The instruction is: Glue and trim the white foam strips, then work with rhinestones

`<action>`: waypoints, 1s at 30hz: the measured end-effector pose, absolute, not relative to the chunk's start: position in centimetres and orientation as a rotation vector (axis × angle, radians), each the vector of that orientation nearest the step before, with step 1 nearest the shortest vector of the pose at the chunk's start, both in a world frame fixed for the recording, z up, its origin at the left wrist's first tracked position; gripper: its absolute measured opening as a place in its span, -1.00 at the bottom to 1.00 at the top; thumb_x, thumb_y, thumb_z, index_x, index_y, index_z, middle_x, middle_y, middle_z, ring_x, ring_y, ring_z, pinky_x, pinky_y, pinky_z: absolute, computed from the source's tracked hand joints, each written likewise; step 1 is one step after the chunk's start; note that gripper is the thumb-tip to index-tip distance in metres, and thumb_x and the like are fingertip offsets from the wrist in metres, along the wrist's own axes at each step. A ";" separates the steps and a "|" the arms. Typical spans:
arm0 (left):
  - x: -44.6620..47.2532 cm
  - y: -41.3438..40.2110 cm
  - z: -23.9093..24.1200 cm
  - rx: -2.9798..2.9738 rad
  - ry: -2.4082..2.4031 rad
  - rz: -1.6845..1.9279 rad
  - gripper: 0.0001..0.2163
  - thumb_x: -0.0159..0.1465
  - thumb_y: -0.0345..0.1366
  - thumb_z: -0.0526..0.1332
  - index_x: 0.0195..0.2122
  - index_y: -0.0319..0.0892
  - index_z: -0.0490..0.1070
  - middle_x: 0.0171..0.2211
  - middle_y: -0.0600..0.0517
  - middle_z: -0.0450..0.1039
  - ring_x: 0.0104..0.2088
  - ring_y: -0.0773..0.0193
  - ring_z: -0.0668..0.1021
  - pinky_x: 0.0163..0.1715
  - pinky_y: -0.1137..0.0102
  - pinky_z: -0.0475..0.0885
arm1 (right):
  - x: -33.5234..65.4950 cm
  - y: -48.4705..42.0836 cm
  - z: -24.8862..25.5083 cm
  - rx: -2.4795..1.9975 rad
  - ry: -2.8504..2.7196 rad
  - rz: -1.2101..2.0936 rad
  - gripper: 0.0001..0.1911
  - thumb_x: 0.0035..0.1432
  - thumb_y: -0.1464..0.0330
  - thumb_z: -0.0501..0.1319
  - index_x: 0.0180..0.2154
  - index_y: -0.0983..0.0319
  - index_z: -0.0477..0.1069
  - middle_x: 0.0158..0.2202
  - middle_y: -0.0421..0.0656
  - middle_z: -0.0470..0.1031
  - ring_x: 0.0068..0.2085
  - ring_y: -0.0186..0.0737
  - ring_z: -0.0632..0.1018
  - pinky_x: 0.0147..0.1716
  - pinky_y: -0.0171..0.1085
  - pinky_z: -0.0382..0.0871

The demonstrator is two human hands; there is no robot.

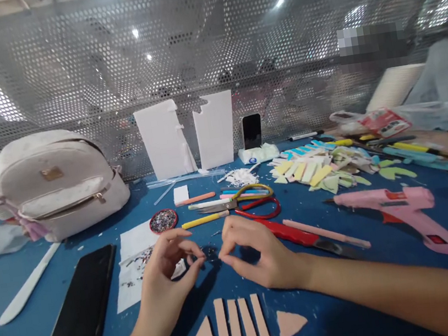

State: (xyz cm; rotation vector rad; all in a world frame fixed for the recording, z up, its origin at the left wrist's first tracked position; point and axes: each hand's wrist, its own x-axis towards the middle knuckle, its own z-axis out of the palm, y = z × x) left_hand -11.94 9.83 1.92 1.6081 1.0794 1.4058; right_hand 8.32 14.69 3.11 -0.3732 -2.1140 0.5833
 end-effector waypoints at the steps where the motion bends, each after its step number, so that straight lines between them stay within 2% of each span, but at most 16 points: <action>1: -12.0 9.8 1.9 1.598 1.081 1.405 -0.71 0.25 -0.46 0.25 -0.05 -0.06 0.26 -0.37 0.16 0.49 -0.34 0.40 0.50 -0.30 0.49 0.40 | 8.3 14.7 3.1 -0.349 -2.113 0.571 -0.90 0.22 0.51 0.15 -0.35 0.23 0.37 -0.38 -0.18 0.33 -0.32 -0.26 0.38 -0.34 -0.27 0.26; 13: -11.8 8.5 2.5 1.475 1.090 1.451 -0.68 0.23 -0.44 0.31 -0.05 -0.08 0.28 -0.39 0.13 0.54 -0.33 0.33 0.54 -0.25 0.42 0.42 | 8.4 14.6 2.9 -0.281 -2.075 0.540 -0.90 0.20 0.53 0.17 -0.35 0.24 0.37 -0.40 -0.17 0.38 -0.35 -0.27 0.38 -0.37 -0.26 0.25; 30: -12.2 8.4 2.1 1.577 1.047 1.429 -0.70 0.27 -0.44 0.31 -0.04 -0.07 0.27 -0.38 0.12 0.54 -0.33 0.33 0.58 -0.25 0.43 0.45 | 8.2 14.6 2.7 -0.273 -2.109 0.512 -0.89 0.22 0.52 0.17 -0.36 0.25 0.39 -0.42 -0.19 0.36 -0.36 -0.28 0.38 -0.37 -0.26 0.23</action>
